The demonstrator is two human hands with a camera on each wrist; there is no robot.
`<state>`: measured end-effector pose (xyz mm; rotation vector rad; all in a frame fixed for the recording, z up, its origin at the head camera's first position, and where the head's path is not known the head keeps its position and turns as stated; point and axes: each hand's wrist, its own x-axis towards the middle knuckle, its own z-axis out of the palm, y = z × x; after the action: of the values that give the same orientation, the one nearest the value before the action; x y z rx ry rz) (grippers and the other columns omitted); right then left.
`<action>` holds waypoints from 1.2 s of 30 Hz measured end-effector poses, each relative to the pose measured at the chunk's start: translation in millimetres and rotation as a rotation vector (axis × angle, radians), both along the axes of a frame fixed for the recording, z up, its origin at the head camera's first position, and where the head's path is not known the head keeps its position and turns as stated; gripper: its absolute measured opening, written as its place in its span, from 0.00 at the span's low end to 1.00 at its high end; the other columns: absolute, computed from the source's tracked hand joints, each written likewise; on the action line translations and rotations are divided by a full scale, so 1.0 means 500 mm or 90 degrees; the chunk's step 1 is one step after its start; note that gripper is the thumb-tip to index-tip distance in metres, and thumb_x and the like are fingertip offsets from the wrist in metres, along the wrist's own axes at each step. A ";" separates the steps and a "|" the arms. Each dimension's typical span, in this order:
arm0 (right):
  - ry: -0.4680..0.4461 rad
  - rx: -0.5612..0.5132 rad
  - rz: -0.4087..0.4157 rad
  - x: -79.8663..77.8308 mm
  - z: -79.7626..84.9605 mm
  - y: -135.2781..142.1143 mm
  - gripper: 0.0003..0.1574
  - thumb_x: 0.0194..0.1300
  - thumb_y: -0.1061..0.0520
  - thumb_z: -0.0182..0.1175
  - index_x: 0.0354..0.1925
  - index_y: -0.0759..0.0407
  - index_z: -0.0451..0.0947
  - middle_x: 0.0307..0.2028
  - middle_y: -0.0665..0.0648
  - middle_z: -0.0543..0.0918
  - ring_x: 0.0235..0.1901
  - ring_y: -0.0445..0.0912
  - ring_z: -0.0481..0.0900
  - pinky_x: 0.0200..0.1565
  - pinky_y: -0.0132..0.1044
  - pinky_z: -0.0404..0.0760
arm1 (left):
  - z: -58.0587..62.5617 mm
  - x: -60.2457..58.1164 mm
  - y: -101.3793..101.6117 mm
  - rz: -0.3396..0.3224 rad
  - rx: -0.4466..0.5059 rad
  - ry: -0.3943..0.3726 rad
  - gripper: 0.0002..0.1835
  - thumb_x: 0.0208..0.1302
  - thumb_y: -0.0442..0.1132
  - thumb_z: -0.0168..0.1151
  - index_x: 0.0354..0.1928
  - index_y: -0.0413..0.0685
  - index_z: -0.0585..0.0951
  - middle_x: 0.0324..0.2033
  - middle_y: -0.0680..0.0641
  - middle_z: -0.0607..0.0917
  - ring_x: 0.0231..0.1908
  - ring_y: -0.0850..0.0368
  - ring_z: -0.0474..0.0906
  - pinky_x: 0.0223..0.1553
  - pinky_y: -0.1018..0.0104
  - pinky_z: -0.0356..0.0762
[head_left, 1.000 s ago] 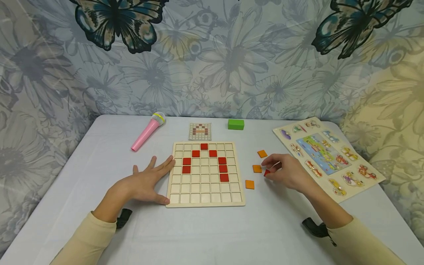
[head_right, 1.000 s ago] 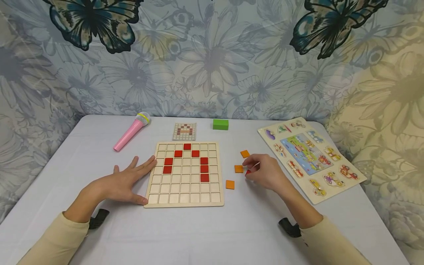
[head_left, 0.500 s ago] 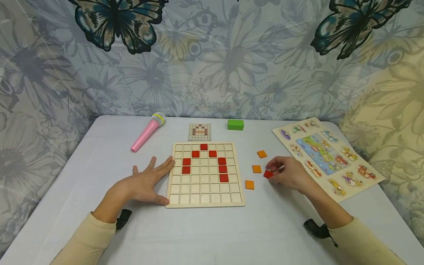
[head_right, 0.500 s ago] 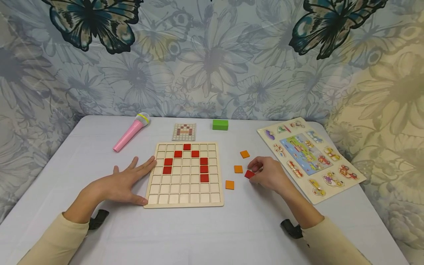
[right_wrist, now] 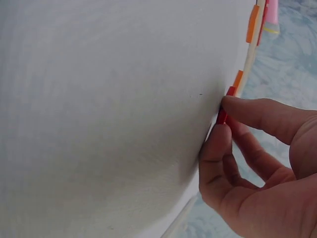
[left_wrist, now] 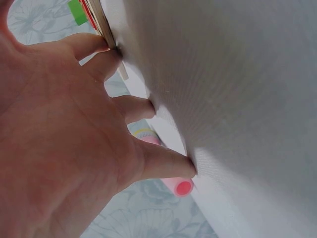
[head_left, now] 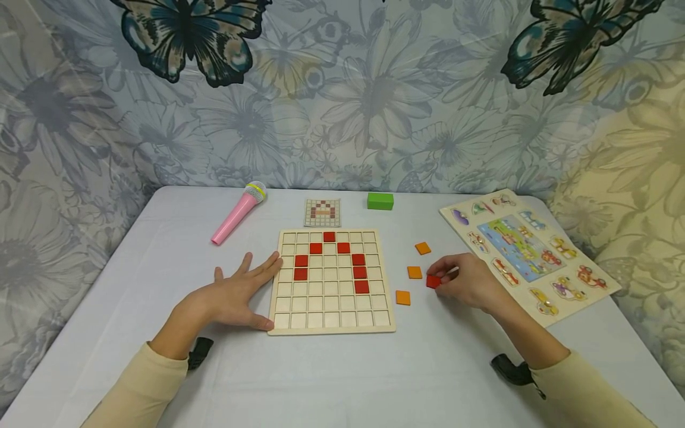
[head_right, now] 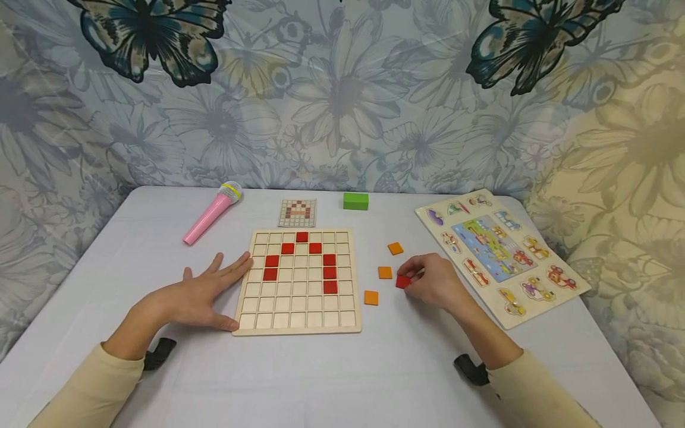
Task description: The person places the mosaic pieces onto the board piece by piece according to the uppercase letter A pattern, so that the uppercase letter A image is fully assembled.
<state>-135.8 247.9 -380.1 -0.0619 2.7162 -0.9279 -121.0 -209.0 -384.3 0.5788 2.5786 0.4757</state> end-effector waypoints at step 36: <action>-0.010 -0.033 0.008 -0.004 0.022 -0.036 0.19 0.57 0.66 0.72 0.49 0.59 0.88 0.41 0.59 0.85 0.41 0.51 0.79 0.35 0.36 0.80 | 0.003 -0.002 0.000 0.002 0.001 -0.012 0.65 0.54 0.63 0.77 0.85 0.58 0.46 0.85 0.54 0.41 0.81 0.26 0.31 0.60 0.07 0.31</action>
<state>-138.0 230.1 -369.3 -0.0809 2.6750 -0.9901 -122.1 -209.2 -383.0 0.5689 2.5623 0.4815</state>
